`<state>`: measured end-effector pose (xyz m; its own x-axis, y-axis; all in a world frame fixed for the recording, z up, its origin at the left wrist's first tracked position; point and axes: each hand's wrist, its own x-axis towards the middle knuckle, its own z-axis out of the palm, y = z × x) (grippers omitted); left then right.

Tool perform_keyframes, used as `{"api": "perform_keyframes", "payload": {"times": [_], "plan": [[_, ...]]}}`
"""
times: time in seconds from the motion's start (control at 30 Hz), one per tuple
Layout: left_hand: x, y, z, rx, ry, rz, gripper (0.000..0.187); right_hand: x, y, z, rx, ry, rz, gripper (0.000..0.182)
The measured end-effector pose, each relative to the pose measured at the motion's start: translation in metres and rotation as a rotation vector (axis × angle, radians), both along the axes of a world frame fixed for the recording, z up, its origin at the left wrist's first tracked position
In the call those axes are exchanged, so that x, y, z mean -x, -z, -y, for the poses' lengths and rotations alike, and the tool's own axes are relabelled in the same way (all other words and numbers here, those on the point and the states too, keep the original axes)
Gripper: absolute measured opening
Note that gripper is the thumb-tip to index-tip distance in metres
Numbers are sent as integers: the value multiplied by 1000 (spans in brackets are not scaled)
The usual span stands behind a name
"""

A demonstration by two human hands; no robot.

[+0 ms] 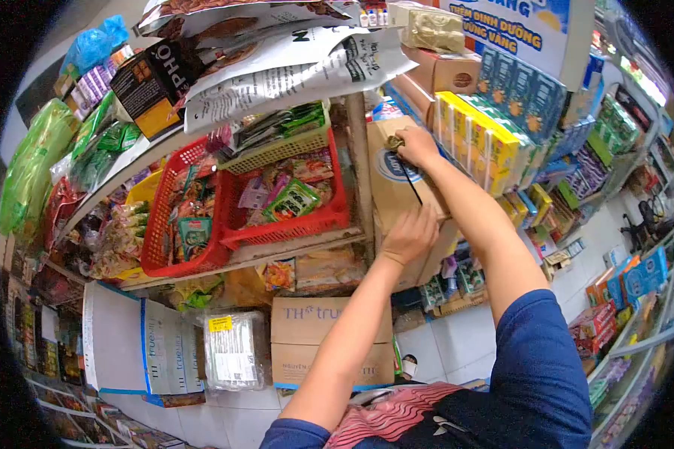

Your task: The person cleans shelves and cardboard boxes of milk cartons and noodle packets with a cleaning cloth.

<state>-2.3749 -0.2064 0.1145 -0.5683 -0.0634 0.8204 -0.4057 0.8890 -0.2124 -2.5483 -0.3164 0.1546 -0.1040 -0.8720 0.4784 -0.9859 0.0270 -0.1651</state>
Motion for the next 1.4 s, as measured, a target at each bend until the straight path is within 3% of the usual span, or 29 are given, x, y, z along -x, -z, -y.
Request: {"api": "perform_keyframes", "payload": {"times": [0.23, 0.37, 0.43, 0.57, 0.6, 0.67, 0.77, 1.03, 1.23, 1.4], "plan": [[-5, -1, -2, -39, -3, 45, 32, -26, -7, -76, -81, 25, 4, 30], [-12, -3, -3, -100, 28, 137, 34, -35, -9, -117, -109, 11, 152, 33], [-19, 4, 1, 132, 58, 159, 37, -47, -16, -144, -91, -27, 153, 33], [-33, 8, -11, 54, 128, 137, 41, -49, -15, -165, -83, -50, 156, 30], [-34, 8, -12, 62, 127, 135, 41, -48, -13, -163, -76, -50, 153, 30], [-34, 11, -10, 11, 143, 147, 38, -48, -9, -157, 17, -270, 245, 31], [-28, 20, -8, 0, 160, 83, 37, -55, -11, -147, 8, -333, 199, 34], [-15, 32, -8, 48, 60, -5, 37, -64, -7, -88, -139, -212, 40, 44], [-6, 45, 1, 114, 64, -60, 32, -52, -2, -40, -92, -273, 64, 45], [-7, 45, 2, 177, 44, -46, 26, -37, 7, 7, -106, -177, 8, 47]]}}
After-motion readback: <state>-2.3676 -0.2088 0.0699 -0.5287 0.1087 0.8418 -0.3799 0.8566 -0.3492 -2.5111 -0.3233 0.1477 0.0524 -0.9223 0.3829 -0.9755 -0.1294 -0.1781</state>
